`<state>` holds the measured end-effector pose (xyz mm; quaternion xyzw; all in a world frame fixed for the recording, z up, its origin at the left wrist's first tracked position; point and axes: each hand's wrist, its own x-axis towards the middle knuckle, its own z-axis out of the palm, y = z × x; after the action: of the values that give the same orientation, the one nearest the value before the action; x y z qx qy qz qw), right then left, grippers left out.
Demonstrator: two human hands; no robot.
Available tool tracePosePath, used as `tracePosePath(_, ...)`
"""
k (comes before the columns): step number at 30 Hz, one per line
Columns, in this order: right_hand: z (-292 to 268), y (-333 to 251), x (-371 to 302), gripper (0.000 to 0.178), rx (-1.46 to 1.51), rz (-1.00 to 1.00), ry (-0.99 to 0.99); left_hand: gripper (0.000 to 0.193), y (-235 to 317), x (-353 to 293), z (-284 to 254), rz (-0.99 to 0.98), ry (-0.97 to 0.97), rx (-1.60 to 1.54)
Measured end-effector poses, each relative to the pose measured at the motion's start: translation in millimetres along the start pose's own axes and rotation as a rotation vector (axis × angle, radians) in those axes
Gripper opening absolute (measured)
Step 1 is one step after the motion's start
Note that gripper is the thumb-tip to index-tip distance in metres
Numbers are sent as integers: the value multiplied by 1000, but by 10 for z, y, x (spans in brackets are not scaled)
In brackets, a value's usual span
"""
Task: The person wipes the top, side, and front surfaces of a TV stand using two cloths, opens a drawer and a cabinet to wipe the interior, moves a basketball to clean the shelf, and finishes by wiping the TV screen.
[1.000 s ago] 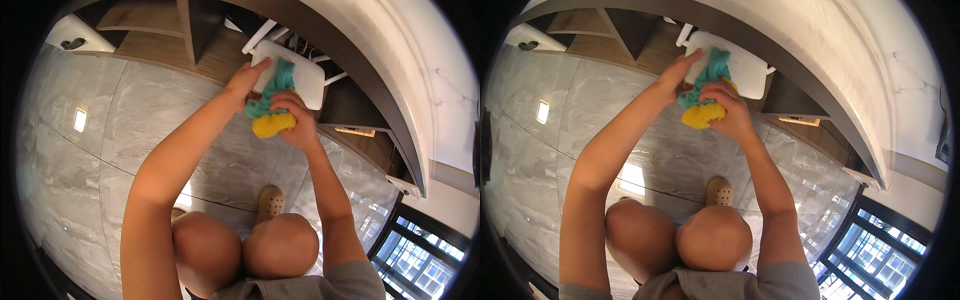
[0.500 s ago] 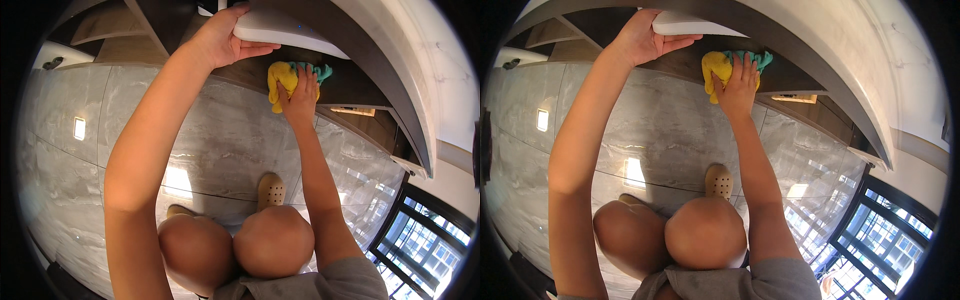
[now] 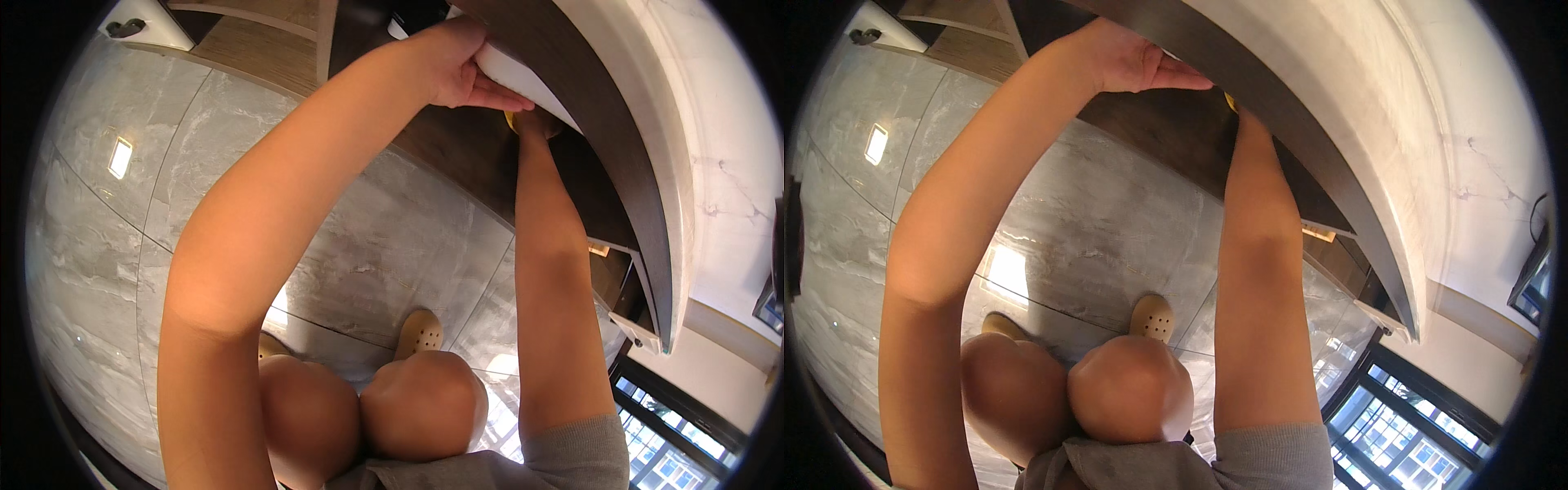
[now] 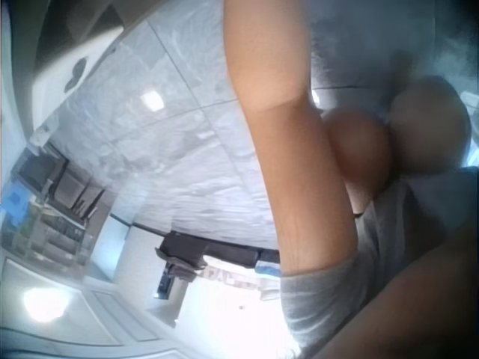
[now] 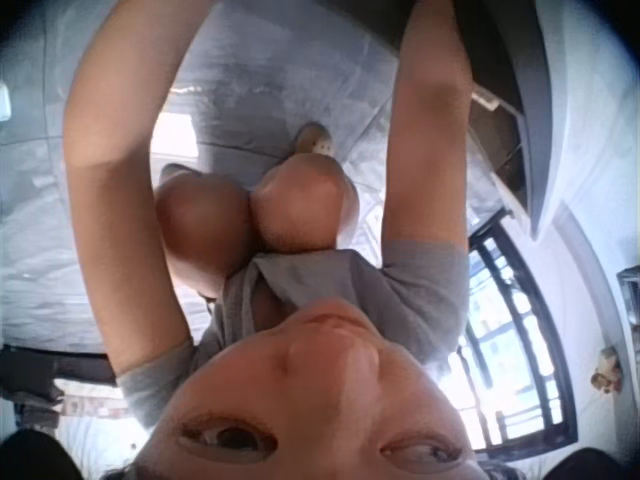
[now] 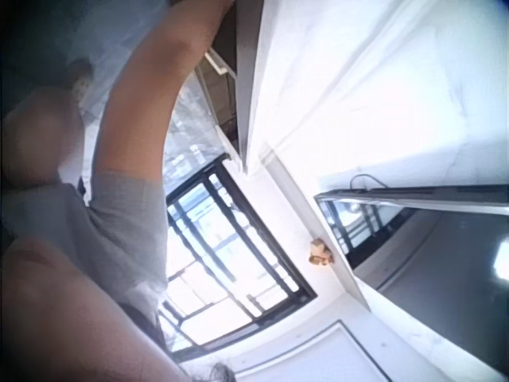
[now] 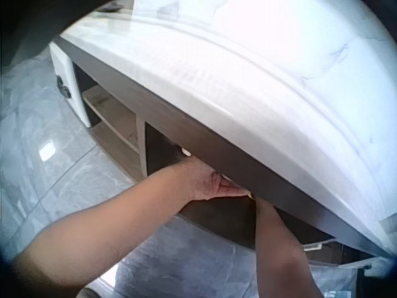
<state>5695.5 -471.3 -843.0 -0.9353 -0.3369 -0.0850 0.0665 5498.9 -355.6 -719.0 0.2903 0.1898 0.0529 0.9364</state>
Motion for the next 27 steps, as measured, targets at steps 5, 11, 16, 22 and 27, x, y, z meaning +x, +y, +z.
tracePosePath(5,2,-185,-95,52,37,7,33,43,44,-30,7,20,-10,37)
tracePosePath(11,-235,-271,-1489,58,271,-337,27,46,-19,108,-65,-32,-33,5)
tracePosePath(16,-504,108,-1712,59,347,-261,-107,46,-26,14,-63,18,-46,91)
tracePosePath(22,-89,29,-1068,52,296,-57,209,43,-231,17,134,25,-5,21)
tracePosePath(27,-28,-1062,-1228,52,376,-144,165,39,-696,120,137,56,57,-64)
